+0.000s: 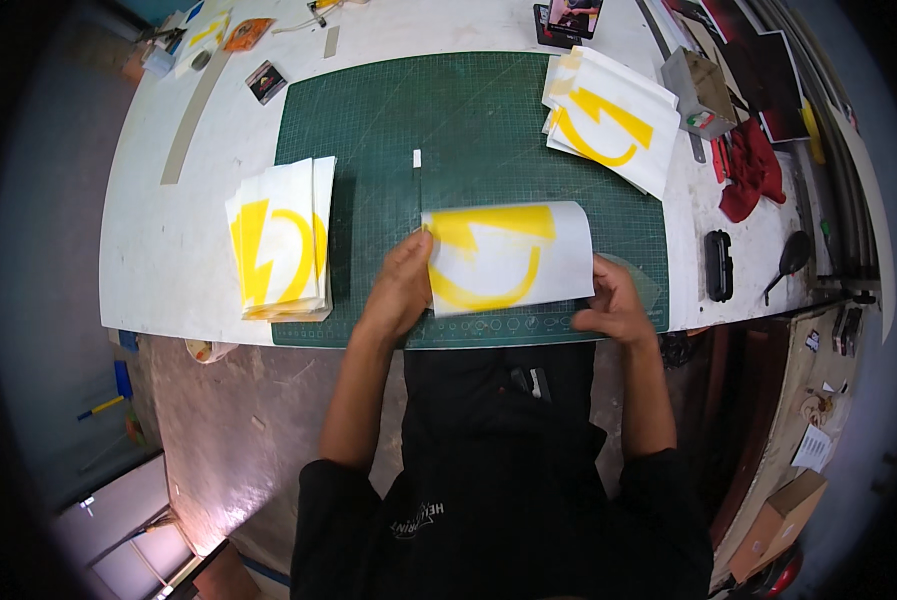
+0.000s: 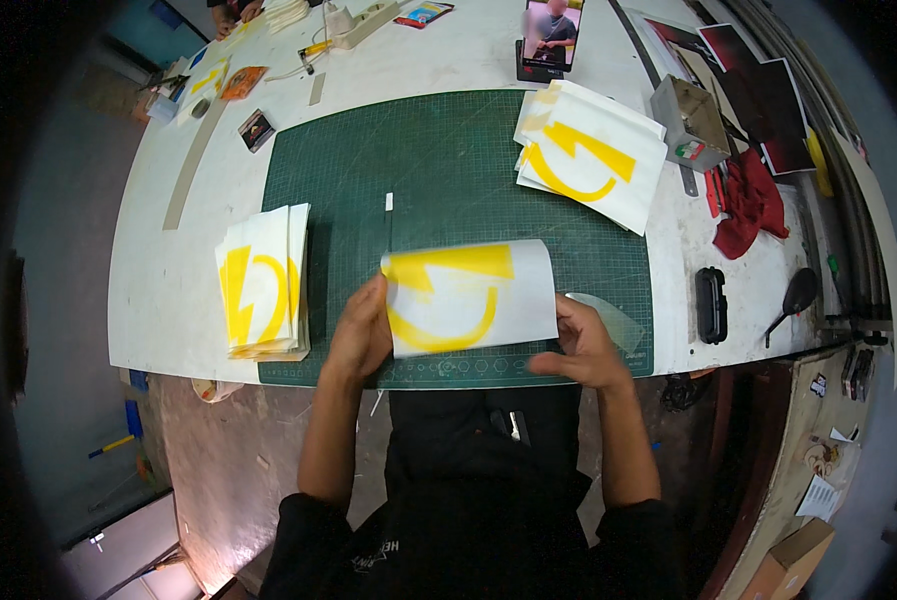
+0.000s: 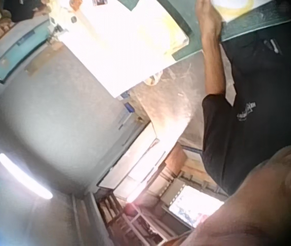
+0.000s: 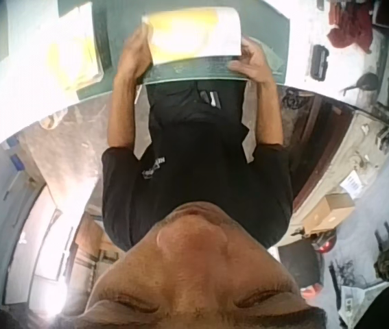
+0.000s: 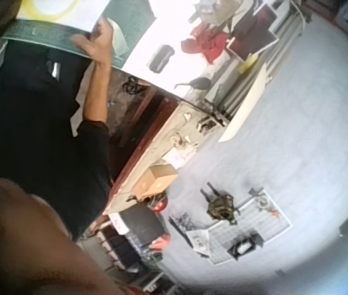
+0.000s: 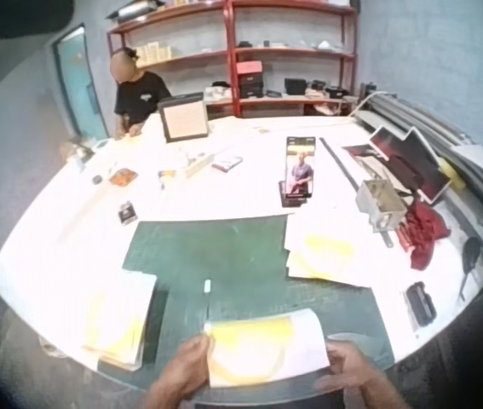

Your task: The person repeatedly picks up white sheets with yellow lightning bolt designs, places them on a green cutting mat, and uses a clear plastic squeegee to smooth the surface. The person then stacks the finished sheets to the right.

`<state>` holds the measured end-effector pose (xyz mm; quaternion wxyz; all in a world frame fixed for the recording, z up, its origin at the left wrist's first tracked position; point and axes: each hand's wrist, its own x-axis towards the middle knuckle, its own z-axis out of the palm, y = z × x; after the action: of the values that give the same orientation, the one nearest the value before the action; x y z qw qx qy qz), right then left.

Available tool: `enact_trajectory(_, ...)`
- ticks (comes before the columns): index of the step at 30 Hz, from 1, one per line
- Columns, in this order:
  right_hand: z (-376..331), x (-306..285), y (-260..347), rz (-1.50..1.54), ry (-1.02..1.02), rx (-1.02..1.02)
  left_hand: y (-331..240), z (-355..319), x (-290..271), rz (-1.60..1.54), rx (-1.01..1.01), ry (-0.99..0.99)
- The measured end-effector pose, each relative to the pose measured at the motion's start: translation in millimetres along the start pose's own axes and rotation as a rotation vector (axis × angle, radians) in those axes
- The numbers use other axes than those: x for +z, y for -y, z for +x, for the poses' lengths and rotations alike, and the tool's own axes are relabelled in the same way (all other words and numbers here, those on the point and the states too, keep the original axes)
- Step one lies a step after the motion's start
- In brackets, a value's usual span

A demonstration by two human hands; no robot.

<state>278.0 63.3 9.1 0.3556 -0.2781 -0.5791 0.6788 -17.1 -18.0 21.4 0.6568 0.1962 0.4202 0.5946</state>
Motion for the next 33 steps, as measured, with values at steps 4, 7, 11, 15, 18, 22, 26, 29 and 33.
enact_trajectory(4,2,10,-1,-0.1,-0.179,0.111,-2,0,-7,0.283,0.377,0.35)
enact_trajectory(7,13,21,-4,-0.078,-0.271,0.173,7,-12,1,0.412,0.103,-0.017)
enact_trajectory(11,21,27,5,-0.193,-0.297,0.274,44,-20,12,0.871,0.639,-0.442)
enact_trajectory(15,20,28,3,-0.209,-0.327,0.27,47,-43,28,1.637,1.03,-0.214)
enact_trajectory(18,11,39,10,-0.525,-0.373,0.22,60,-40,25,1.754,0.863,-0.096)
enact_trajectory(22,-27,47,21,-1.042,-0.355,-0.172,64,-44,23,1.691,0.823,-0.097)
enact_trajectory(26,-26,62,12,-1.151,-0.061,-0.381,63,-47,23,1.683,0.831,-0.085)
enact_trajectory(29,-33,57,-16,-1.197,-0.043,-0.402,68,-51,16,1.64,0.83,-0.071)
enact_trajectory(33,-47,61,-23,-1.215,-0.063,-0.407,77,-64,9,1.7,0.784,-0.041)
